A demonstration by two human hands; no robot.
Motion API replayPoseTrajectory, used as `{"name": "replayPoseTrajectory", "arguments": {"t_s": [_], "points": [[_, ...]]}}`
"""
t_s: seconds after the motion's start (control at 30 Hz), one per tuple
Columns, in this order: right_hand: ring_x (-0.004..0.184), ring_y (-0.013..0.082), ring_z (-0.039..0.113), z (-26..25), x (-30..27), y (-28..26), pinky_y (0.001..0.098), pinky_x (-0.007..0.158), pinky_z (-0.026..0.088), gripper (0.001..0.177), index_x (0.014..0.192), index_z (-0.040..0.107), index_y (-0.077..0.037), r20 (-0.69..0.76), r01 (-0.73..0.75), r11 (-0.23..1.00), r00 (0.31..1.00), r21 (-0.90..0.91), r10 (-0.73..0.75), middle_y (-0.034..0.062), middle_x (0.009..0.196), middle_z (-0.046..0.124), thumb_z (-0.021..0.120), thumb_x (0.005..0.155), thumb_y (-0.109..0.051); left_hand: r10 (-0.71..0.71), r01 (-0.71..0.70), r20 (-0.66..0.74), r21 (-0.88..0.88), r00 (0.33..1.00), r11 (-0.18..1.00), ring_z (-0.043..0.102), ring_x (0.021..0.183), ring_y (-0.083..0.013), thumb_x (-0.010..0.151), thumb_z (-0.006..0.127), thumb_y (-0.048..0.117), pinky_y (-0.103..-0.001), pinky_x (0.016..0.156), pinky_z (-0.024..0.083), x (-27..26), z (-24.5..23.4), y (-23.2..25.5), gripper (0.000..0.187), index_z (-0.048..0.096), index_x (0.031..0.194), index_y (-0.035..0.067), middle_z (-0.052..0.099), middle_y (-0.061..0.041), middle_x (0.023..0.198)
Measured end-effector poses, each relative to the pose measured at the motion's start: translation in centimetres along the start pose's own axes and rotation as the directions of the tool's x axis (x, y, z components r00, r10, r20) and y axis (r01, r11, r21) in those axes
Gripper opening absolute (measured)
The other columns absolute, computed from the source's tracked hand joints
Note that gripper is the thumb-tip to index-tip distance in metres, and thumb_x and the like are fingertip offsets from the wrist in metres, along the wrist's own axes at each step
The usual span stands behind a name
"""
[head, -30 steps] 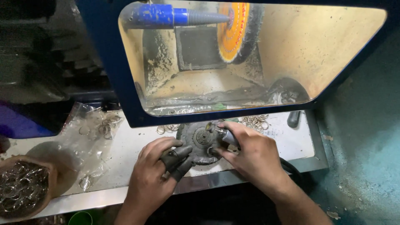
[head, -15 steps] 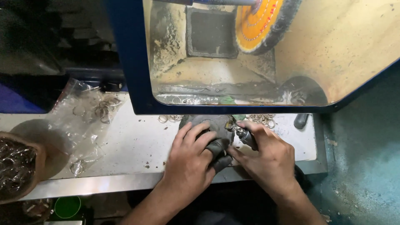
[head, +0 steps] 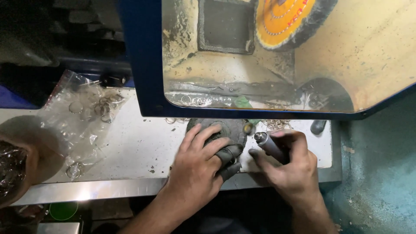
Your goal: The person uses a rotary polishing tool to grind and polish small metal rings held against a stationary grinding wheel. They repeatedly pick up rings from the workbench, apply them to the tool, and place them back down, working on multiple items in succession.
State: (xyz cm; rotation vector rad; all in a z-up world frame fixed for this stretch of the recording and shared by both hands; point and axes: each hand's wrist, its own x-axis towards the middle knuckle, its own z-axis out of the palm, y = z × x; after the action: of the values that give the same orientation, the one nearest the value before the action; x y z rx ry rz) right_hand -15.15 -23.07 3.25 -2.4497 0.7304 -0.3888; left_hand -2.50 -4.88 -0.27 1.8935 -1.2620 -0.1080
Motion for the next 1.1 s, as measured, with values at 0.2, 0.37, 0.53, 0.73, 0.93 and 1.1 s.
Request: {"name": "replayPoseTrajectory", "arguments": {"t_s": [0.2,0.37,0.53,0.73,0.93,1.1], "points": [[0.106,0.0261,0.072,-0.8,-0.5,2.4,0.0346,0.095,0.055,0.034,0.112,0.063,-0.006,-0.066,0.123,0.984,0.989,-0.132,-0.132,0.0119,0.116,0.072,0.077,0.088,-0.026,0.007,-0.011,-0.049,-0.085,0.999,0.996,0.056,0.129,-0.0386,0.078,0.076,0.006,-0.067,0.115,0.032,0.1,-0.3,0.0,0.033,0.077,0.111,0.009,0.068,-0.004,0.122],[0.103,0.0259,0.072,-0.6,-0.6,2.5,0.0382,0.088,0.055,0.037,0.113,0.062,-0.01,-0.009,0.155,0.947,0.986,-0.283,-0.164,0.0086,0.117,0.073,0.08,0.086,-0.029,0.027,-0.027,-0.02,-0.019,0.999,0.999,0.057,0.128,-0.0352,0.064,0.077,0.006,-0.067,0.116,0.028,0.6,0.1,-0.1,0.028,0.08,0.091,0.01,0.071,-0.001,0.12],[0.101,0.0311,0.071,-1.1,0.2,2.9,0.0424,0.088,0.054,0.042,0.117,0.064,-0.012,-0.04,0.12,0.921,0.989,-0.371,-0.145,0.0087,0.118,0.073,0.084,0.083,-0.027,-0.009,0.008,-0.005,-0.021,1.0,1.0,0.056,0.131,-0.0325,0.078,0.081,0.018,-0.061,0.118,0.028,0.3,-0.2,0.0,0.03,0.079,0.108,0.015,0.071,-0.001,0.12],[0.105,0.0227,0.07,-1.3,-1.6,3.0,0.0323,0.096,0.055,0.032,0.112,0.065,-0.005,0.009,0.267,0.955,0.963,-0.127,-0.268,0.0094,0.115,0.069,0.081,0.087,-0.015,-0.026,0.03,0.033,-0.128,0.999,0.991,0.052,0.136,-0.0348,0.067,0.076,0.0,-0.063,0.122,0.022,-0.1,-0.3,-0.4,0.021,0.079,0.087,0.004,0.071,-0.005,0.121],[0.099,0.0343,0.072,0.1,-2.5,4.1,0.0418,0.092,0.059,0.034,0.112,0.066,0.007,0.006,0.479,0.855,0.873,-0.199,-0.487,0.0235,0.111,0.072,0.075,0.089,-0.016,-0.048,0.05,0.011,-0.251,0.999,0.967,0.054,0.135,-0.0345,0.071,0.072,-0.006,-0.063,0.123,0.022,-0.1,-0.6,-0.7,0.042,0.077,0.11,0.008,0.073,-0.008,0.119],[0.086,0.0289,0.073,0.4,-1.4,2.5,0.0382,0.081,0.058,0.038,0.103,0.068,-0.001,0.048,0.585,0.8,0.81,-0.136,-0.584,0.0153,0.098,0.074,0.089,0.079,-0.022,-0.04,0.039,0.002,-0.249,0.999,0.968,0.054,0.135,-0.0367,0.068,0.072,-0.006,-0.064,0.123,0.023,-0.3,-0.6,-0.8,0.021,0.078,0.087,0.001,0.072,-0.009,0.116]]}}
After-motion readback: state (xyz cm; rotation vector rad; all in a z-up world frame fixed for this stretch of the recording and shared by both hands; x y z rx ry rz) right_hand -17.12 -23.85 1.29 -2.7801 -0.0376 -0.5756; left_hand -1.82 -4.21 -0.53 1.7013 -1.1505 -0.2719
